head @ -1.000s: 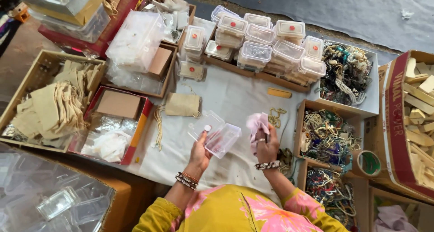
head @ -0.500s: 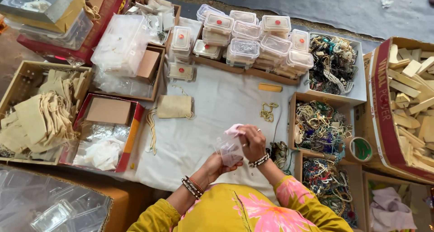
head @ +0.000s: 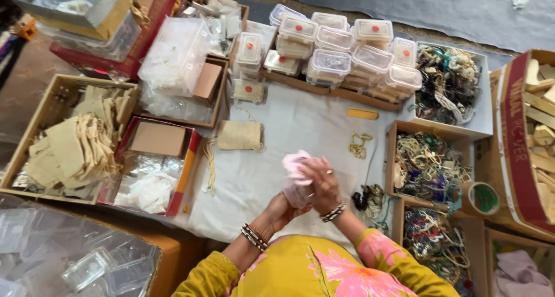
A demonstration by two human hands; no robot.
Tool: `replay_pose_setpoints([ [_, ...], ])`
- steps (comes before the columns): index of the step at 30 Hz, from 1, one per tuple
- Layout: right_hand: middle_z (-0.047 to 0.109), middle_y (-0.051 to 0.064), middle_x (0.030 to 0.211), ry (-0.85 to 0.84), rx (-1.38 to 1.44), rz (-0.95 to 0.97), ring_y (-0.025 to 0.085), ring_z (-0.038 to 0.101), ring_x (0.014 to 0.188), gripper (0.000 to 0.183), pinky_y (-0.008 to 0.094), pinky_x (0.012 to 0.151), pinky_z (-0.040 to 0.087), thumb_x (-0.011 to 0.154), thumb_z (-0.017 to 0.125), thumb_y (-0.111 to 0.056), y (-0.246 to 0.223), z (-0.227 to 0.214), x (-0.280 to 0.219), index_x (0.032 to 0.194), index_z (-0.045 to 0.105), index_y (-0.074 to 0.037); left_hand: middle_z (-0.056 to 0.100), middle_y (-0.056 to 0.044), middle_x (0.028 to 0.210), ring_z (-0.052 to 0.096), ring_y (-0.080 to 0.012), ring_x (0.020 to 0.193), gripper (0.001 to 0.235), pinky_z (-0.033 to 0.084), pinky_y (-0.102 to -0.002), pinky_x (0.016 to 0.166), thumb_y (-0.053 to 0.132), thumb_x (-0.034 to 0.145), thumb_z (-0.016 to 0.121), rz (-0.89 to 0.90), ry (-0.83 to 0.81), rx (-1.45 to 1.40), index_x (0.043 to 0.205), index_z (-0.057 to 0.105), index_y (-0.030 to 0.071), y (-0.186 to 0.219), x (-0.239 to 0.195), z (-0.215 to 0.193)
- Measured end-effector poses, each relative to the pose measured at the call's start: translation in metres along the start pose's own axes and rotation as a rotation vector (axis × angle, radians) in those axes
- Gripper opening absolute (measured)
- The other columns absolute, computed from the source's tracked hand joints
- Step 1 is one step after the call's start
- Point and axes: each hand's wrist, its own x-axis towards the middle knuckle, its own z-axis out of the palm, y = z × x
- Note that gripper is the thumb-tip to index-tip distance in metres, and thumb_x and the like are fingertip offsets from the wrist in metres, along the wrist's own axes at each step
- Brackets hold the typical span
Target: Sorting and packing jewelry items into small plastic bags.
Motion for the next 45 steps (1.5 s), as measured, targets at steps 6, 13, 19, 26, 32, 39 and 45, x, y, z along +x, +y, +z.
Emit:
replay_pose_setpoints([
  [6, 0.075, 0.013, 0.093, -0.175, 0.312, 0.944, 0.027, 0.067, 0.080, 0.031, 0.036, 0.073, 0.056, 0.107, 0.057, -0.032, 0.087, 0.040, -0.078, 0.122, 0.073, -0.010, 0.068, -0.013, 0.129, 0.074, -0.0259, 0.104, 0.050, 0.063, -0.034, 0.082, 0.000, 0.090, 0.051, -0.011, 0.035, 0.109, 0.139, 0.055, 0.011, 0.014, -0.022, 0.001],
  [13, 0.072, 0.005, 0.096, 0.043, 0.559, 1.232, 0.014, 0.062, 0.081, 0.037, 0.033, 0.069, 0.052, 0.107, 0.058, -0.034, 0.143, 0.082, -0.140, 0.124, 0.073, -0.006, 0.067, -0.001, 0.126, 0.068, -0.0145, 0.100, 0.045, 0.055, -0.028, 0.081, 0.015, 0.101, 0.053, 0.201, 0.233, 0.495, 0.145, 0.056, 0.015, 0.015, -0.005, -0.027],
  [19, 0.069, 0.001, 0.120, -0.195, 1.149, 1.157, 0.008, 0.070, 0.101, 0.043, 0.027, 0.085, 0.061, 0.096, 0.064, -0.019, 0.134, 0.114, -0.144, 0.137, 0.055, -0.011, 0.069, -0.001, 0.125, 0.065, -0.0090, 0.112, 0.044, 0.053, -0.030, 0.088, 0.029, 0.104, 0.051, 0.174, 0.249, 0.542, 0.144, 0.060, 0.015, 0.040, -0.006, -0.006],
  [26, 0.071, 0.007, 0.102, 0.009, 1.007, 1.343, 0.017, 0.068, 0.075, 0.033, 0.033, 0.059, 0.058, 0.100, 0.061, -0.018, 0.105, 0.088, -0.098, 0.132, 0.059, -0.007, 0.057, -0.001, 0.140, 0.061, -0.0171, 0.121, 0.062, 0.057, -0.038, 0.092, 0.030, 0.099, 0.053, 0.263, 0.053, 0.134, 0.157, 0.035, 0.019, 0.068, -0.034, 0.012],
  [32, 0.071, 0.004, 0.105, -0.079, 0.998, 1.205, 0.012, 0.069, 0.076, 0.036, 0.030, 0.058, 0.060, 0.102, 0.059, -0.023, 0.099, 0.080, -0.081, 0.136, 0.057, -0.011, 0.054, -0.009, 0.142, 0.069, -0.0271, 0.108, 0.064, 0.063, -0.038, 0.086, 0.025, 0.101, 0.054, 0.216, 0.030, 0.099, 0.159, 0.027, 0.021, 0.054, -0.026, -0.003],
  [39, 0.071, 0.005, 0.102, 0.035, 1.108, 1.279, 0.016, 0.070, 0.078, 0.036, 0.034, 0.060, 0.062, 0.104, 0.051, -0.030, 0.117, 0.041, -0.036, 0.133, 0.057, -0.009, 0.051, -0.009, 0.147, 0.071, -0.0241, 0.104, 0.076, 0.064, -0.033, 0.074, 0.017, 0.098, 0.054, 0.268, 0.118, 0.301, 0.160, 0.016, 0.039, 0.069, -0.047, 0.021],
  [45, 0.068, 0.008, 0.113, -0.318, 0.636, 0.651, 0.015, 0.067, 0.089, 0.037, 0.030, 0.077, 0.058, 0.097, 0.065, -0.011, 0.089, 0.050, -0.062, 0.134, 0.064, -0.010, 0.056, -0.010, 0.137, 0.077, -0.0284, 0.088, 0.068, 0.066, -0.032, 0.064, 0.055, 0.094, 0.041, 0.133, 0.168, 0.045, 0.155, 0.027, 0.029, 0.080, -0.059, 0.045],
])
